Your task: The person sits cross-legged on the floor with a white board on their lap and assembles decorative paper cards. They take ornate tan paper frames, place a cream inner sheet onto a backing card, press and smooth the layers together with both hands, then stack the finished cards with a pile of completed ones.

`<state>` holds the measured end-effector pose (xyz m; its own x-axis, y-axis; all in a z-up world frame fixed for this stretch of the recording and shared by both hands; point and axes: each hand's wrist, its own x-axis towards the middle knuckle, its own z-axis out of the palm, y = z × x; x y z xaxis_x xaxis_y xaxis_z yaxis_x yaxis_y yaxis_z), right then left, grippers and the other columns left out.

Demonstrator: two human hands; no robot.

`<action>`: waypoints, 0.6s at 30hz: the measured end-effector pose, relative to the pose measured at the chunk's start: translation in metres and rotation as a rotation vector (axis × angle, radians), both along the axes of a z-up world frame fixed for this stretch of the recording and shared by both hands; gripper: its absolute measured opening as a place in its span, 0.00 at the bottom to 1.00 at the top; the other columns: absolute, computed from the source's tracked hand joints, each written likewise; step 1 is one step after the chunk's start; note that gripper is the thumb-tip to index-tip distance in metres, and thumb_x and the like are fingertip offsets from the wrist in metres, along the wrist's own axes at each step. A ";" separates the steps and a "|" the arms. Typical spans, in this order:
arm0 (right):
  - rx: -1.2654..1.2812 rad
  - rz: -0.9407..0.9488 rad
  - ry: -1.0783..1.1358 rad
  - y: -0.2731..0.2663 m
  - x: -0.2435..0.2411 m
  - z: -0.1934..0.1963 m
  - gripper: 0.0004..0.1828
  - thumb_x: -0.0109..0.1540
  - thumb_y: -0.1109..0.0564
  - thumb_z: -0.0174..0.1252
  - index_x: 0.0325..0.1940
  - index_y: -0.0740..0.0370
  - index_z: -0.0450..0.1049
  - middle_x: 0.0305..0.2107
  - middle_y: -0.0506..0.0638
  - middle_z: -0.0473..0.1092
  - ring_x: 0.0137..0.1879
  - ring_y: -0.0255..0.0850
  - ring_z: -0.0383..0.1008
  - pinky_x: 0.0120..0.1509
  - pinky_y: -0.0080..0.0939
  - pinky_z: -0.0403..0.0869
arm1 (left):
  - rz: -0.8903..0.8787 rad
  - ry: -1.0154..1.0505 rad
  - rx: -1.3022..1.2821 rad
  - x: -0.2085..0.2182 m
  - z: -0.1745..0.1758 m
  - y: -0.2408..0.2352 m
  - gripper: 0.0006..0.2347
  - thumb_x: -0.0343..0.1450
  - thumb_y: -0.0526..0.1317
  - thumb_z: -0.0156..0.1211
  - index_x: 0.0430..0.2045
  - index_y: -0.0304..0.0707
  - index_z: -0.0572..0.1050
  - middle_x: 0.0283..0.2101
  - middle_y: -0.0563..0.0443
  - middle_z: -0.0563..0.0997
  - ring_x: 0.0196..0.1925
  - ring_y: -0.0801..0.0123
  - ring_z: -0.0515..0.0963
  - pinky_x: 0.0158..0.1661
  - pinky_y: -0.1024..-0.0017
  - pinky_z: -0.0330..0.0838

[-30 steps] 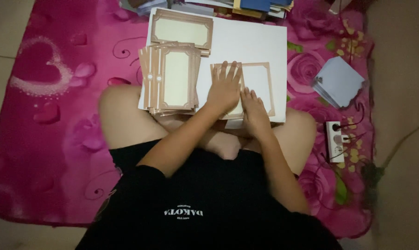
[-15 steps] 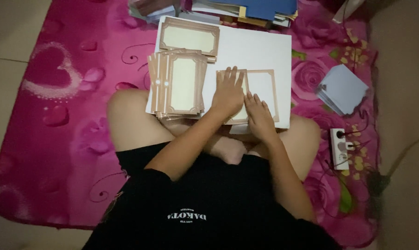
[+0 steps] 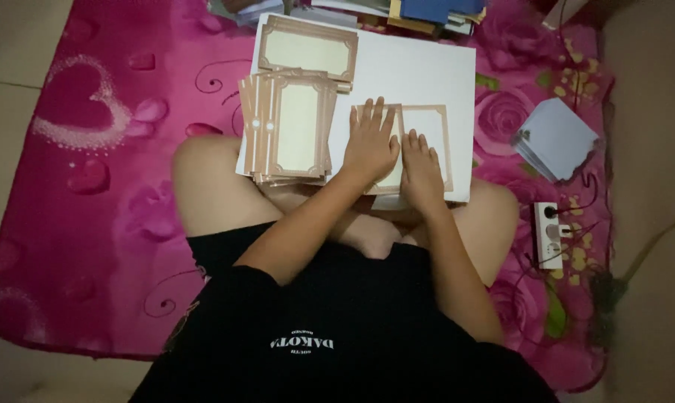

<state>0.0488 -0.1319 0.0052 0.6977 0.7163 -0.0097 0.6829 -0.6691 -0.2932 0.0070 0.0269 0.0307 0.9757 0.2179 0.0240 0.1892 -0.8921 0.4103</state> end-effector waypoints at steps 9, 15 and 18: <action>-0.076 -0.018 -0.065 0.030 0.046 0.000 0.32 0.69 0.62 0.43 0.80 0.65 0.52 0.75 0.67 0.48 0.80 0.63 0.43 0.78 0.67 0.47 | -0.026 0.020 0.073 0.007 -0.008 0.001 0.28 0.75 0.50 0.37 0.72 0.42 0.58 0.77 0.39 0.53 0.79 0.45 0.47 0.72 0.40 0.32; -0.058 -0.024 -0.040 0.017 0.022 0.005 0.31 0.70 0.61 0.43 0.79 0.65 0.54 0.74 0.67 0.50 0.80 0.62 0.44 0.78 0.66 0.48 | -0.015 -0.015 0.085 0.003 -0.001 0.000 0.27 0.75 0.49 0.39 0.71 0.42 0.59 0.75 0.39 0.57 0.78 0.45 0.50 0.72 0.41 0.36; -0.045 -0.050 0.020 0.001 0.008 -0.007 0.31 0.71 0.61 0.39 0.81 0.61 0.50 0.77 0.64 0.45 0.82 0.59 0.39 0.80 0.62 0.41 | -0.026 -0.030 0.076 0.001 0.000 0.002 0.27 0.75 0.49 0.38 0.71 0.41 0.59 0.76 0.38 0.56 0.78 0.45 0.50 0.72 0.40 0.36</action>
<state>0.0568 -0.1312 -0.0016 0.7322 0.6788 -0.0556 0.6422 -0.7153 -0.2756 0.0079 0.0285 0.0309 0.9796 0.1887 0.0692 0.1538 -0.9254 0.3464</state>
